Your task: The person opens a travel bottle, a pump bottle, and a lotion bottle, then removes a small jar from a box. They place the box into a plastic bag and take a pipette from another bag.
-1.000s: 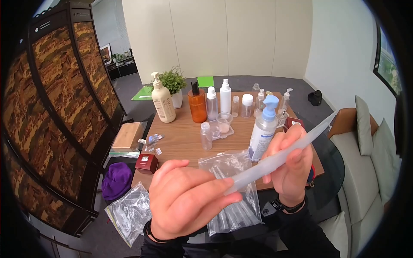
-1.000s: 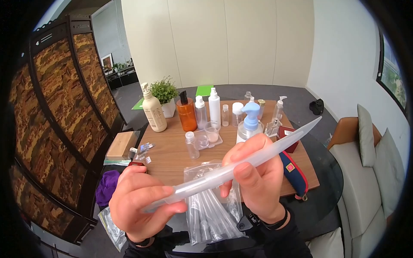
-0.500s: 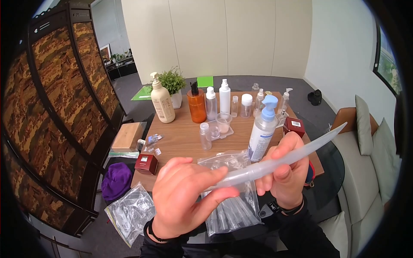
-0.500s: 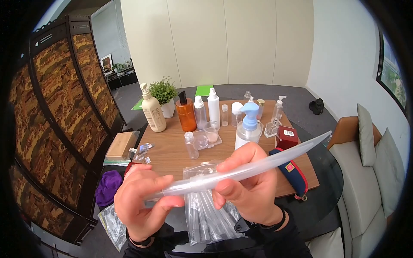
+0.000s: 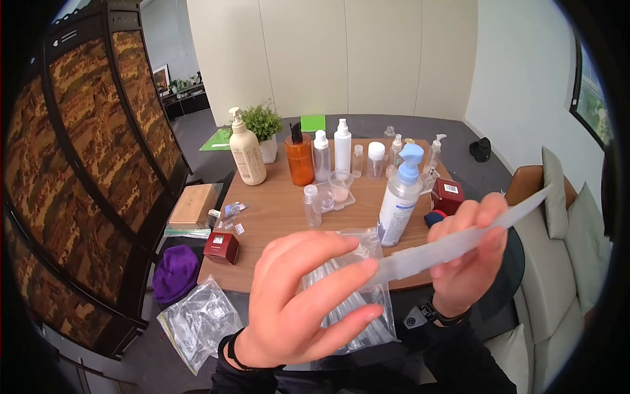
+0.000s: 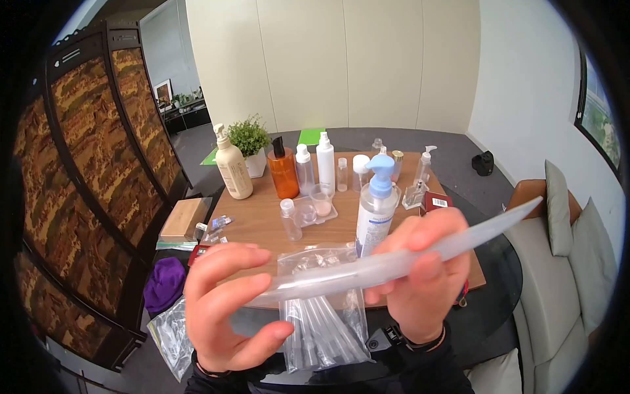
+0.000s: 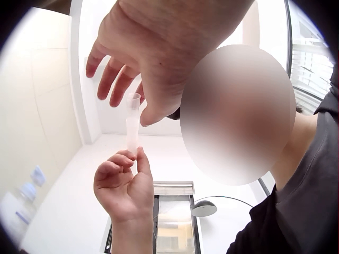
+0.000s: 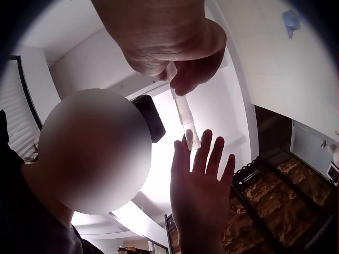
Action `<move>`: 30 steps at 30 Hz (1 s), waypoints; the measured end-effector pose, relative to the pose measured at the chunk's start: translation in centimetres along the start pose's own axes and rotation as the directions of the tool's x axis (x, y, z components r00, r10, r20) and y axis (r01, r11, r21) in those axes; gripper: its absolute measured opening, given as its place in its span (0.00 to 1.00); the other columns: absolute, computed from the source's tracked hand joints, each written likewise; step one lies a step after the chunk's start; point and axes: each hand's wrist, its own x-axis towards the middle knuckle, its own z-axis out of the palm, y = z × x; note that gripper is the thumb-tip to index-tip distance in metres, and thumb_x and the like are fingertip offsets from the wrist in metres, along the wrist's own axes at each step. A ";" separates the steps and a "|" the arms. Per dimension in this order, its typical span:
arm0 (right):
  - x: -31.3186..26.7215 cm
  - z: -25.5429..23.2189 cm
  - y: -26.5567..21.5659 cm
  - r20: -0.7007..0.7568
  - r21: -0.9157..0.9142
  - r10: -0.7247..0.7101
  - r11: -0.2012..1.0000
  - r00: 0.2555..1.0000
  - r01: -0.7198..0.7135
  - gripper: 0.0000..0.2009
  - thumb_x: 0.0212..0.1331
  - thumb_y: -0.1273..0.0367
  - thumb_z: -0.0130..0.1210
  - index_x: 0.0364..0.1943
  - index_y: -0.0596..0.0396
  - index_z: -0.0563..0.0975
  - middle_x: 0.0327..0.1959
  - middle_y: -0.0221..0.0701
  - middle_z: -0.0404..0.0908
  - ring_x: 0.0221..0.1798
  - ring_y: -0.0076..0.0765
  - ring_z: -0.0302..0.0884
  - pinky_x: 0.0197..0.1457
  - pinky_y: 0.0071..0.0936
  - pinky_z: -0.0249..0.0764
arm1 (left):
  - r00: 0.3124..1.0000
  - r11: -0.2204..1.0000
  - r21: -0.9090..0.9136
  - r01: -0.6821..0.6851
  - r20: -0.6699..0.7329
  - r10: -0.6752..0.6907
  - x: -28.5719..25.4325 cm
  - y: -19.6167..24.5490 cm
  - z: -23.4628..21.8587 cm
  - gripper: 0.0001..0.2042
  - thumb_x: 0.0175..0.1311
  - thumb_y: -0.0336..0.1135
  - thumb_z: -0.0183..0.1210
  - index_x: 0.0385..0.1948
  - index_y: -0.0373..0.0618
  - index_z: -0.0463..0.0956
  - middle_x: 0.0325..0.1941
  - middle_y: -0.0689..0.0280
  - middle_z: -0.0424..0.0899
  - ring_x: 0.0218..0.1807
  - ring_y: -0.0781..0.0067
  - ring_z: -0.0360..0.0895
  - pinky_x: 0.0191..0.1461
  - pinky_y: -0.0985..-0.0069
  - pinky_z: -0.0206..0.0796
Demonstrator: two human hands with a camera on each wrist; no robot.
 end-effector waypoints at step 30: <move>0.9 -1.8 -2.1 0.027 0.055 -0.103 0.993 0.994 0.102 0.12 0.72 0.55 0.38 0.41 0.48 0.64 0.21 0.24 0.64 0.14 0.21 0.59 0.19 0.20 0.57 | 0.976 0.993 0.011 -0.116 -0.186 0.116 -4.3 8.0 -3.3 0.05 0.62 0.41 0.52 0.29 0.65 0.77 0.24 0.81 0.77 0.26 0.78 0.75 0.50 0.58 0.46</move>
